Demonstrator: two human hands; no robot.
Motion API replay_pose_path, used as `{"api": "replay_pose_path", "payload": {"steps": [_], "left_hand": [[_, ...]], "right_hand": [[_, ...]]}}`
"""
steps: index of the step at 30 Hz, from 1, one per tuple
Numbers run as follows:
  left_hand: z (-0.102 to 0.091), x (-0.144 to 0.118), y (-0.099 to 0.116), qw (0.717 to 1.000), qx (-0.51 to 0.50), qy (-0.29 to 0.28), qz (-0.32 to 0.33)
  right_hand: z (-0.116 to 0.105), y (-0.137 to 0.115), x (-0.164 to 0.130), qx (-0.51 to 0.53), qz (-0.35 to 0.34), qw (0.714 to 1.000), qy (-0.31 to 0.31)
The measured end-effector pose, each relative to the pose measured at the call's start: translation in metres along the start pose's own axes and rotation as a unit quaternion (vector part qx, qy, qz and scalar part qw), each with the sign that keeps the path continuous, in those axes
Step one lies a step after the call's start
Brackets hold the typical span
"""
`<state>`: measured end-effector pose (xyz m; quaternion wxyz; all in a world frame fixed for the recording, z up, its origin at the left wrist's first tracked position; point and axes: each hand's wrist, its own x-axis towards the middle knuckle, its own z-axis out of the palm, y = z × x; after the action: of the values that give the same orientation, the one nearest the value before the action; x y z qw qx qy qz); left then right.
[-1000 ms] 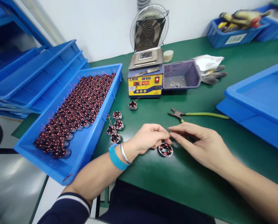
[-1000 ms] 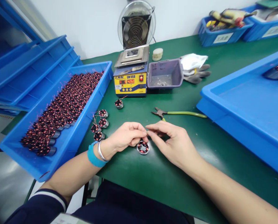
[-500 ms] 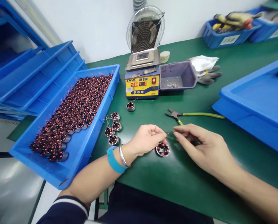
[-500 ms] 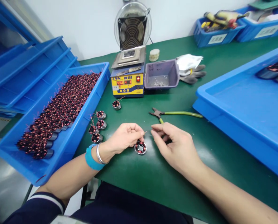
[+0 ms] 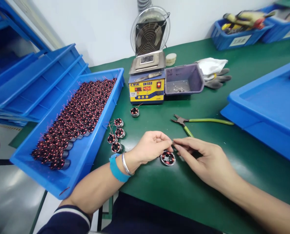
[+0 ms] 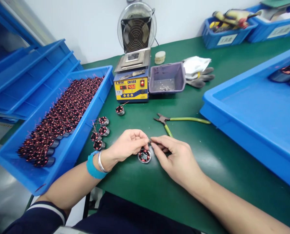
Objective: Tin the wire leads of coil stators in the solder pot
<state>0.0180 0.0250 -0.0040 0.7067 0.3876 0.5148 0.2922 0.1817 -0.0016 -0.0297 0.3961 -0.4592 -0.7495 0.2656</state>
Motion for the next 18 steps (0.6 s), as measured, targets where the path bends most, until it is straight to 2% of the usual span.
{"api": "replay_pose_path", "payload": {"steps": [5, 11, 15, 18], "left_hand": [[-0.0003, -0.0005, 0.0005, 1.000, 0.000, -0.008, -0.002], [-0.0006, -0.0003, -0.0005, 1.000, 0.005, -0.012, 0.000], [-0.0010, 0.0002, -0.0010, 1.000, 0.011, -0.016, 0.004], [-0.0014, 0.0009, -0.0018, 1.000, 0.015, -0.020, 0.001]], "right_hand": [[0.0003, 0.0011, -0.0015, -0.011, -0.005, 1.000, 0.021], [-0.0023, 0.0021, -0.0020, -0.019, -0.019, 1.000, 0.013], [-0.0040, 0.0013, -0.0017, -0.013, 0.017, 1.000, -0.015], [-0.0051, 0.0009, -0.0010, -0.010, 0.004, 1.000, -0.026]]}}
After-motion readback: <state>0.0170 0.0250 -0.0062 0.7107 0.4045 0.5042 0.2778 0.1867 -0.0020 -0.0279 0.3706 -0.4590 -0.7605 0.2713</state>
